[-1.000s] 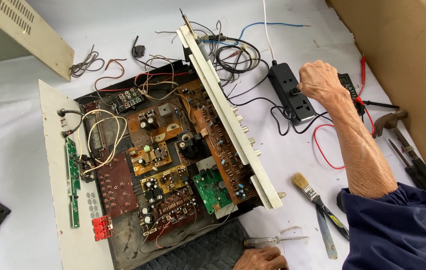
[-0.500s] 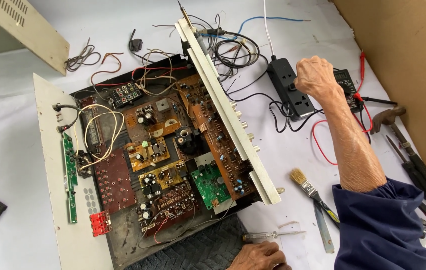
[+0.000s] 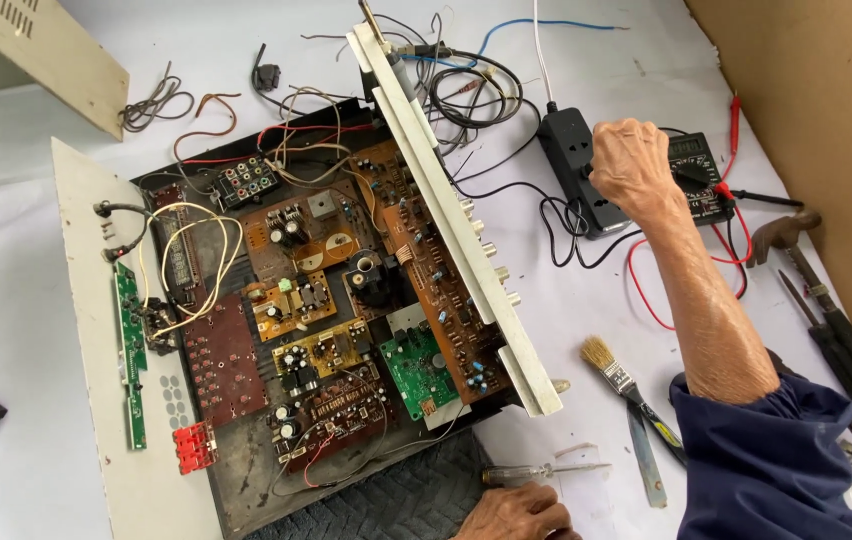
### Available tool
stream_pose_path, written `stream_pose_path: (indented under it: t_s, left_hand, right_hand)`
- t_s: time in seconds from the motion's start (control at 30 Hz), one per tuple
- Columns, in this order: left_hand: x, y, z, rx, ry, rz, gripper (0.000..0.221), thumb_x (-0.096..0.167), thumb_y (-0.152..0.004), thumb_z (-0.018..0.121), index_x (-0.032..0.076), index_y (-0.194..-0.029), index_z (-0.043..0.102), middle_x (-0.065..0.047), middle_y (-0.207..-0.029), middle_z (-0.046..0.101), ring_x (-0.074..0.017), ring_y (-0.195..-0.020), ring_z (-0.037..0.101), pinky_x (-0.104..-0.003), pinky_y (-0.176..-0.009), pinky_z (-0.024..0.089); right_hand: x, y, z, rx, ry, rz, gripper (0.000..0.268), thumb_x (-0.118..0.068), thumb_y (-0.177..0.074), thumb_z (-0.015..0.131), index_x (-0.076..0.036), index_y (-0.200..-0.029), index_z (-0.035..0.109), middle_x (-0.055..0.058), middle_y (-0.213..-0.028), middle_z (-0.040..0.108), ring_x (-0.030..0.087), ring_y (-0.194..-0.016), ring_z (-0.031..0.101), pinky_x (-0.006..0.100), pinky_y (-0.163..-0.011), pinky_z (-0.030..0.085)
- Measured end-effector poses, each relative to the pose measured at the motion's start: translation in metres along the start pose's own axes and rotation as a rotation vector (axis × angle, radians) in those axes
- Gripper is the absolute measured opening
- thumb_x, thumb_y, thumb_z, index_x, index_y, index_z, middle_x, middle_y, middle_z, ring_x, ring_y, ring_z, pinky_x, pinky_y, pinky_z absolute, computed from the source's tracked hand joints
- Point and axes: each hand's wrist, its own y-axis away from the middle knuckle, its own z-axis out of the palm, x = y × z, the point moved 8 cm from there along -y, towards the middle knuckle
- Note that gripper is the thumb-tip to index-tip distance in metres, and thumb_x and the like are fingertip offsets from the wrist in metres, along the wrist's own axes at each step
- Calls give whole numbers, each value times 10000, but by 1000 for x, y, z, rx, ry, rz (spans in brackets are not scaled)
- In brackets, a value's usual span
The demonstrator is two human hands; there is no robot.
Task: Soldering electronic components on a circuit board inside a device chassis using a soldering iron.
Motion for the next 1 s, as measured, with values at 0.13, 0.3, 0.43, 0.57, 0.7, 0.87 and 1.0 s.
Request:
stream_pose_path:
  t_s: [0.13,0.3,0.43,0.57,0.7,0.87,1.0]
  left_hand:
    - [-1,0,-2,14,-10,-10,257,188,-1096,672,89,-868,609,-70,-806,510,-249,-691,563,-439,-447,379]
    - [-3,-1,1,-8,1,-18,244,206,-1106,668,87,-894,638,-74,-827,528,-257,-705,578,-453,-457,400]
    - [-1,0,3,-29,-16,2,263,263,-1125,638,66,-951,647,-97,-877,557,-289,-799,619,-474,-488,442]
    - [-1,-2,-1,-37,-5,6,222,227,-1110,652,73,-951,645,-96,-884,553,-275,-786,604,-454,-495,440]
    - [1,-1,-1,-78,-25,22,292,304,-1148,584,56,-1002,631,-117,-926,565,-310,-824,622,-473,-487,461]
    - [1,-1,0,-79,-21,53,279,262,-1147,597,31,-992,629,-124,-897,550,-312,-829,600,-471,-500,440]
    - [5,-2,-2,-47,-37,74,275,258,-1141,626,43,-968,624,-106,-873,544,-296,-800,588,-440,-520,431]
  right_hand:
    - [17,-3,9,-24,14,12,319,-137,-1012,690,-95,-747,518,-40,-602,422,115,-534,389,300,-479,428]
    - [9,-6,6,73,18,-14,131,30,-778,557,-61,-720,483,20,-589,438,200,-529,392,387,-500,378]
    - [5,0,6,70,5,-38,186,109,-700,558,-42,-713,449,64,-622,440,245,-524,383,406,-512,368]
    - [16,0,9,65,-28,-28,307,-124,-991,750,-70,-774,540,-4,-620,480,162,-537,428,345,-540,428]
    - [16,-4,0,20,-74,-7,227,-117,-949,721,-8,-776,621,33,-558,491,212,-552,482,420,-620,471]
    - [7,8,-1,58,-78,-10,278,-94,-992,746,-23,-803,554,53,-668,512,241,-582,501,443,-661,484]
    - [10,4,1,71,-45,-9,237,-160,-1016,788,-27,-872,654,25,-650,580,193,-592,565,440,-706,542]
